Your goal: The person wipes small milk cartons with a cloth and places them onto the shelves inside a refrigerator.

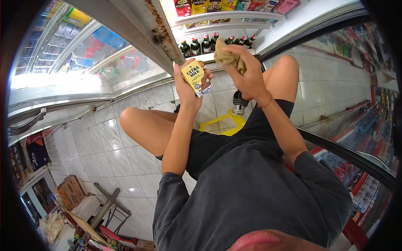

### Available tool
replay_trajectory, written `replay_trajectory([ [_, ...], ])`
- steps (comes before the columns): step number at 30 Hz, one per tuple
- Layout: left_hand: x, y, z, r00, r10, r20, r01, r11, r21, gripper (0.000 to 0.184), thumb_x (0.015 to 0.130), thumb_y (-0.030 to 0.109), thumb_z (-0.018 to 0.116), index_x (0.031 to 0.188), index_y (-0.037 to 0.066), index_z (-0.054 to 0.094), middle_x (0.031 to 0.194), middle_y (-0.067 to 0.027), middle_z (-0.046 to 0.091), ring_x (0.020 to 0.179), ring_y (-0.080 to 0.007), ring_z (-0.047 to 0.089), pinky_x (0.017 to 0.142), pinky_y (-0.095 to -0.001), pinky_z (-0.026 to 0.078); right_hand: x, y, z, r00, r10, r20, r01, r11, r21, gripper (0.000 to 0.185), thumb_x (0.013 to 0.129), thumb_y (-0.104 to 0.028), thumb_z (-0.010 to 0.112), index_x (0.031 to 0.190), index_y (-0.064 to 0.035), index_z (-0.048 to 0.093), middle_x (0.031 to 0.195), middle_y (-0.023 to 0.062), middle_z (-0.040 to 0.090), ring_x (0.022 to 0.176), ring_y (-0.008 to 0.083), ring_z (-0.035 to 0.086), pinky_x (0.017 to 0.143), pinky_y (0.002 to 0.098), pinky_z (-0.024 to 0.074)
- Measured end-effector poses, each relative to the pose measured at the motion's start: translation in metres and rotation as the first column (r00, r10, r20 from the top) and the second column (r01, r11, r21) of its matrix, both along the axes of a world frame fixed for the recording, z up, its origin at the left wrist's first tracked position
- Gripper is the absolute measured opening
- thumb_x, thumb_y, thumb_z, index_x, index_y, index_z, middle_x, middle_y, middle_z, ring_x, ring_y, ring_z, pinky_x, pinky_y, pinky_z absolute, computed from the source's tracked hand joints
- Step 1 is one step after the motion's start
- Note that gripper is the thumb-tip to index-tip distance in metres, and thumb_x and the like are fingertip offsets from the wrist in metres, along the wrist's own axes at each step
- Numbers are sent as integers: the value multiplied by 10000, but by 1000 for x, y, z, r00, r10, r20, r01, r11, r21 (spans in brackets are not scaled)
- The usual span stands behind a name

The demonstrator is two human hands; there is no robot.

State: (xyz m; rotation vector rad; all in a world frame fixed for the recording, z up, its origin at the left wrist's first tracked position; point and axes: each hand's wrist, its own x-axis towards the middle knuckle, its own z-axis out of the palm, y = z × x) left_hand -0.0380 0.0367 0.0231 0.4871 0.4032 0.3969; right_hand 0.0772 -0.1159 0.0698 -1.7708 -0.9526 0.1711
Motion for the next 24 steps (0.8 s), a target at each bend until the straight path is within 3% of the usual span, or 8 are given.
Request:
replay_trajectory([
  [1, 0, 0, -1, 1000, 5, 1, -5, 1000, -3, 645, 1090, 604, 284, 1239, 43, 565, 970, -106, 653, 732, -245, 676, 574, -326, 545, -9, -1, 2, 1000, 5, 1, -5, 1000, -3, 431, 847, -16, 717, 1269, -39, 636, 1347, 169, 604, 1195, 285, 614, 993, 362, 500],
  [3, 5, -1, -2, 994, 45, -98, -50, 997, -52, 618, 1093, 579, 317, 1221, 38, 587, 1001, -107, 678, 793, -224, 670, 670, -354, 557, -25, 2, 6, 952, 87, 292, -101, 994, 32, 445, 826, 10, 720, 1259, -51, 638, 1340, 183, 591, 1222, 319, 591, 1038, 385, 477],
  [7, 2, 1, -16, 986, 17, -166, -23, 999, -30, 591, 1095, 560, 353, 1240, 44, 602, 1034, -113, 699, 862, -220, 667, 788, -373, 561, -57, 2, -16, 921, 288, 263, -288, 957, -39, 520, 790, 48, 745, 1282, -86, 644, 1212, 141, 539, 1116, 323, 581, 996, 386, 480],
  [11, -2, -5, -17, 968, -26, -249, 22, 1000, -22, 633, 1071, 619, 370, 1222, 62, 631, 1018, -95, 690, 870, -225, 679, 784, -374, 567, -49, -1, -23, 929, 280, 243, -269, 960, -81, 550, 768, 60, 751, 1285, -110, 670, 1183, 129, 524, 1091, 312, 577, 941, 392, 503],
  [12, 2, -9, -17, 965, -38, -259, 29, 999, -39, 604, 1064, 624, 385, 1203, 93, 637, 983, -62, 688, 790, -193, 673, 690, -336, 562, -43, 2, -22, 928, 274, 251, -263, 962, -78, 550, 768, 60, 751, 1285, -110, 670, 1183, 129, 524, 1091, 312, 577, 941, 392, 503],
  [17, 0, -20, -24, 951, -237, -198, 239, 971, -11, 512, 1069, 584, 387, 1167, 151, 642, 957, -11, 699, 716, -132, 678, 567, -245, 532, -9, 16, -3, 911, 295, 287, -263, 954, -145, 457, 830, -4, 730, 1270, -117, 681, 1177, 139, 542, 1100, 319, 592, 926, 394, 517],
  [21, 5, -18, -6, 940, -180, -288, 156, 982, -105, 511, 1071, 564, 394, 1177, 132, 646, 956, -30, 706, 782, -173, 710, 641, -300, 593, -20, 8, 2, 846, 387, 366, -349, 922, -168, 432, 837, -46, 741, 1249, -168, 694, 1165, 111, 572, 1087, 308, 611, 891, 396, 539],
  [24, 3, -6, -19, 970, -172, -170, 149, 979, -138, 535, 1062, 569, 407, 1165, 111, 663, 1040, -74, 721, 891, -218, 733, 726, -363, 608, -31, -1, 8, 793, 458, 401, -372, 886, -277, 425, 832, -126, 769, 1240, -223, 704, 1109, 64, 596, 920, 250, 654, 730, 366, 562],
])
